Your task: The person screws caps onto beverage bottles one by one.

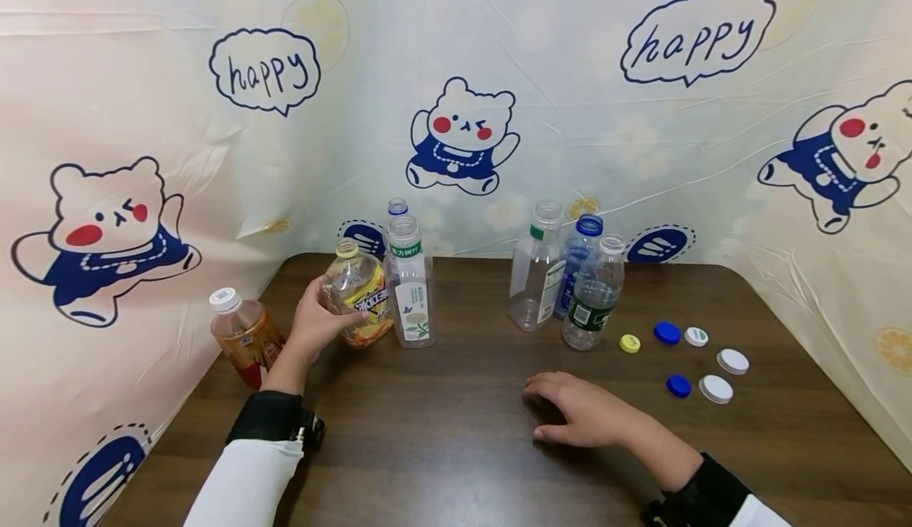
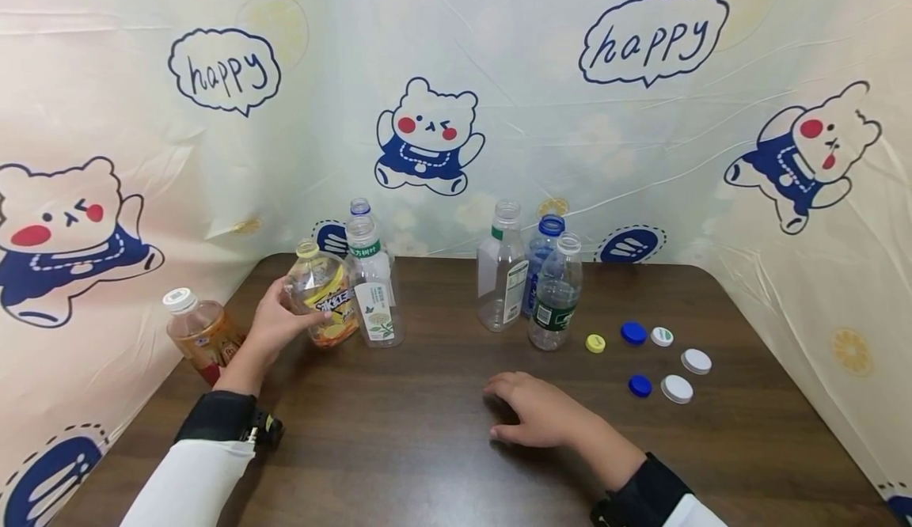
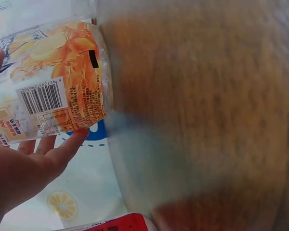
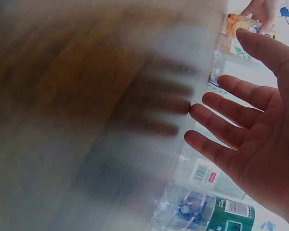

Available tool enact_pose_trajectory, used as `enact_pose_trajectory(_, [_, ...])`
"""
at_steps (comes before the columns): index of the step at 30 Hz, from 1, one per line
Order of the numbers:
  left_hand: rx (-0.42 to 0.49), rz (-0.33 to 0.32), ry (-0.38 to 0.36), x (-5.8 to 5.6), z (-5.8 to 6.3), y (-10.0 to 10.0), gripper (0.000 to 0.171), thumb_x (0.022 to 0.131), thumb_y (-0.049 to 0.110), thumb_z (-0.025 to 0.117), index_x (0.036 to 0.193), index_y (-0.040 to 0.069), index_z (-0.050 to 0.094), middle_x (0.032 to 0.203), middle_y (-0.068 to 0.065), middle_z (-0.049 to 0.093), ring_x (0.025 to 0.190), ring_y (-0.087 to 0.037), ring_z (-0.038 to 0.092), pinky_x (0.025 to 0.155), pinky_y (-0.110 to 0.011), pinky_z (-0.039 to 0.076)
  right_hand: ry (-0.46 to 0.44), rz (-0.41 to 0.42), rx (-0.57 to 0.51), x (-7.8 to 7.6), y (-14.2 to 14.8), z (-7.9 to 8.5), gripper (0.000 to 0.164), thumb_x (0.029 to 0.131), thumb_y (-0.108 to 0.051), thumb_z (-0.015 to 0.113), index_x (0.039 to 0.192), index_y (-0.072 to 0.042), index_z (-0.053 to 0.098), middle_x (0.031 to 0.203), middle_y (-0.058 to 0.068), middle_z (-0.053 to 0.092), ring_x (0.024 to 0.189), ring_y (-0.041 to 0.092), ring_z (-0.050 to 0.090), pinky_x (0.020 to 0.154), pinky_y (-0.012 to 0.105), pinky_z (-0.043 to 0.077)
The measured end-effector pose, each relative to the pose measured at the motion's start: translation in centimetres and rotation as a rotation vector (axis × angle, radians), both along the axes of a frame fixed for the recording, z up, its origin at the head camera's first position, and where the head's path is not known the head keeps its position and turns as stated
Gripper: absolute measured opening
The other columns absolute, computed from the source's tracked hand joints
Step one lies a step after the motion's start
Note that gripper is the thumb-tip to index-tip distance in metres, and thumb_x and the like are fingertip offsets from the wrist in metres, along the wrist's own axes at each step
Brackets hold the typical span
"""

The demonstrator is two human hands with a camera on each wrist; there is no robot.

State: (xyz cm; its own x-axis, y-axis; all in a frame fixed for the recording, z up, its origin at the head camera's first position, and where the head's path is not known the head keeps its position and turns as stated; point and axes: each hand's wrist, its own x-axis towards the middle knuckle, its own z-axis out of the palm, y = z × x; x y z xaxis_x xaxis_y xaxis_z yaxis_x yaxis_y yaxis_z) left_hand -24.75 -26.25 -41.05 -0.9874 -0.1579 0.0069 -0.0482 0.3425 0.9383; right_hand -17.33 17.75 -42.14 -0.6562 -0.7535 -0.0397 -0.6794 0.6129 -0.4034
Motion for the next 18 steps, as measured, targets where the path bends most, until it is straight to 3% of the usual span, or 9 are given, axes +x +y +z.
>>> enact_pose_trajectory(8, [-0.016, 0.043, 0.02, 0.7, 0.4, 0.4, 0.095, 0.077, 0.019, 0.085, 0.149, 0.008, 0.025, 0.143, -0.02, 0.04, 0.131, -0.037, 0.04, 0.107, -0.055, 0.035, -0.003, 0.002, 0.001, 0.0, 0.0, -0.2, 0.048, 0.089, -0.033, 0.071, 0.126, -0.005, 0.06, 0.132, 0.011, 0.056, 0.123, 0.028, 0.051, 0.1, 0.048, 0.044])
enact_pose_trajectory(18, [-0.115, 0.117, 0.04, 2.3, 0.9, 0.2, 0.098, 0.075, 0.025, 0.087, 0.149, 0.007, 0.026, 0.142, -0.021, 0.042, 0.129, -0.039, 0.043, 0.104, -0.056, 0.038, -0.026, -0.015, 0.003, 0.0, 0.1, -0.1, 0.048, 0.089, -0.034, 0.071, 0.127, -0.006, 0.06, 0.134, 0.011, 0.055, 0.125, 0.028, 0.05, 0.101, 0.049, 0.043])
